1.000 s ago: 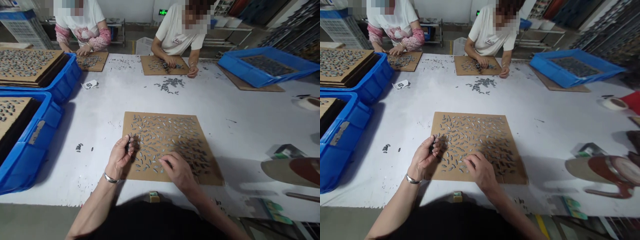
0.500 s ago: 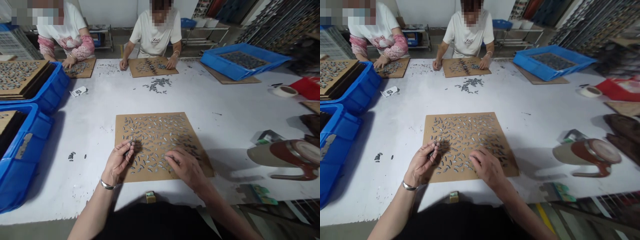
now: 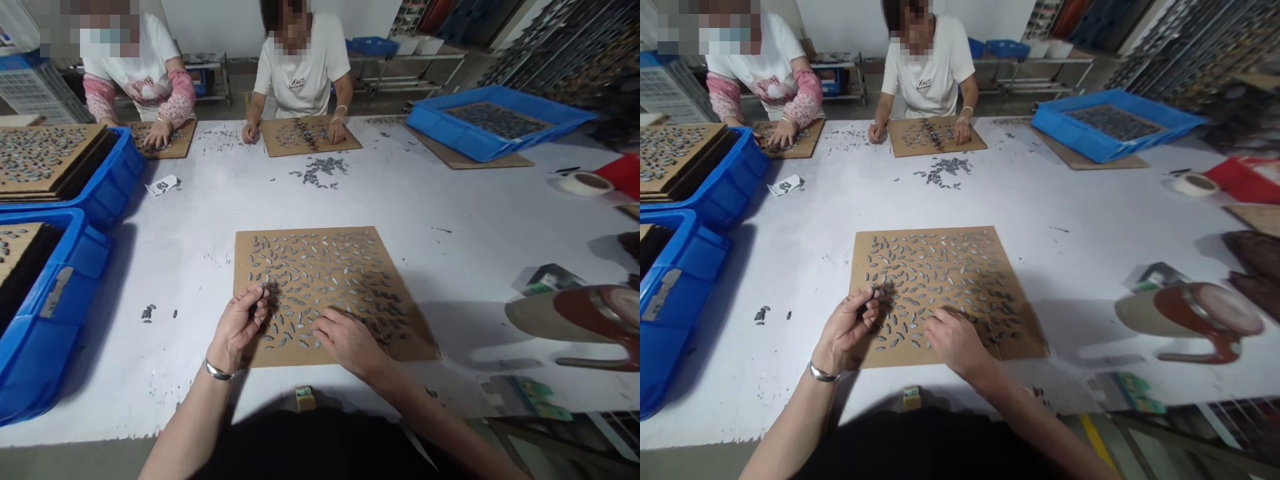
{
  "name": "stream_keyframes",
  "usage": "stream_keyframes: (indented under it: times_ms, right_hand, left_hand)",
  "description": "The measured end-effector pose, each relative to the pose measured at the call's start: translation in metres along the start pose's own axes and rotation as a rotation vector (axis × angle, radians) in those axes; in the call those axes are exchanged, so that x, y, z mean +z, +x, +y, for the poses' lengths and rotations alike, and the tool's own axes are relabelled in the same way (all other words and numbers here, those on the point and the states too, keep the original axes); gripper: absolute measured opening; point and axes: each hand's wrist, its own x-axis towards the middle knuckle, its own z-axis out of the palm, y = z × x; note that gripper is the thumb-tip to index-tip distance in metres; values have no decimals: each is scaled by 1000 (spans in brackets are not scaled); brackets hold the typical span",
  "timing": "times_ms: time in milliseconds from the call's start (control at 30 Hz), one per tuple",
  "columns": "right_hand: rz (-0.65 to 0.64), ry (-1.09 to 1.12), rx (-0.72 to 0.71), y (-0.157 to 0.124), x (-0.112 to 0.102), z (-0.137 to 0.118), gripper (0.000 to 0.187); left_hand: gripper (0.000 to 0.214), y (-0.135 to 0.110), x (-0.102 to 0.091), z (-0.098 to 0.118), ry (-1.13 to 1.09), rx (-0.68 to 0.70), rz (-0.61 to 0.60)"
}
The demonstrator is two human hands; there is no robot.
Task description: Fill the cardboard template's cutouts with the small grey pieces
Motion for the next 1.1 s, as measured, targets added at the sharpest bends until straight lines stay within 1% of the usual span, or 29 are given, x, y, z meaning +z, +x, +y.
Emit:
stream_keyframes:
  times_ms: [100,200,300,367,400,500,600,667,800,867,900,1033,1100]
  right_hand:
    - [3,3,66,-2,3,1,23]
    - [15,102,111,-2,-3,2,21]
    - [134,249,137,2,-19,0,18]
    - [213,339,140,6,-29,-6,16]
    - [230,391,130,9,-33,-10,16]
    - [217,538,74,16,-37,-26,16]
    - [214,615,66,21,-35,-37,13]
    - [209,674,89,23,-34,-39,13]
    - [146,818,164,25,-31,-34,13]
    - [119,795,188,23,-27,-31,13]
    - [101,746,178,21,-24,-30,12]
    - [-39,433,57,11,-8,-31,16]
    - [-108,307,38,7,0,-34,19]
  left_hand:
    - [13,-2,1,1,7,10,-4]
    - [19,-5,1,0,61,-12,-23]
    - [28,-8,3,-7,155,-29,-53]
    - [32,-9,4,-15,232,-44,-102]
    - [32,-10,5,-20,271,-62,-138]
    - [33,-11,7,-29,342,-118,-229]
    - [37,-12,9,-32,355,-132,-239]
    - [38,-13,9,-30,367,-127,-238]
    - [38,-15,9,-24,361,-124,-252]
    - [37,-15,10,-19,315,-99,-215]
    - [35,-14,9,-16,272,-80,-179]
    - [20,-8,6,-1,32,2,16]
    - [16,-6,4,6,-57,12,73]
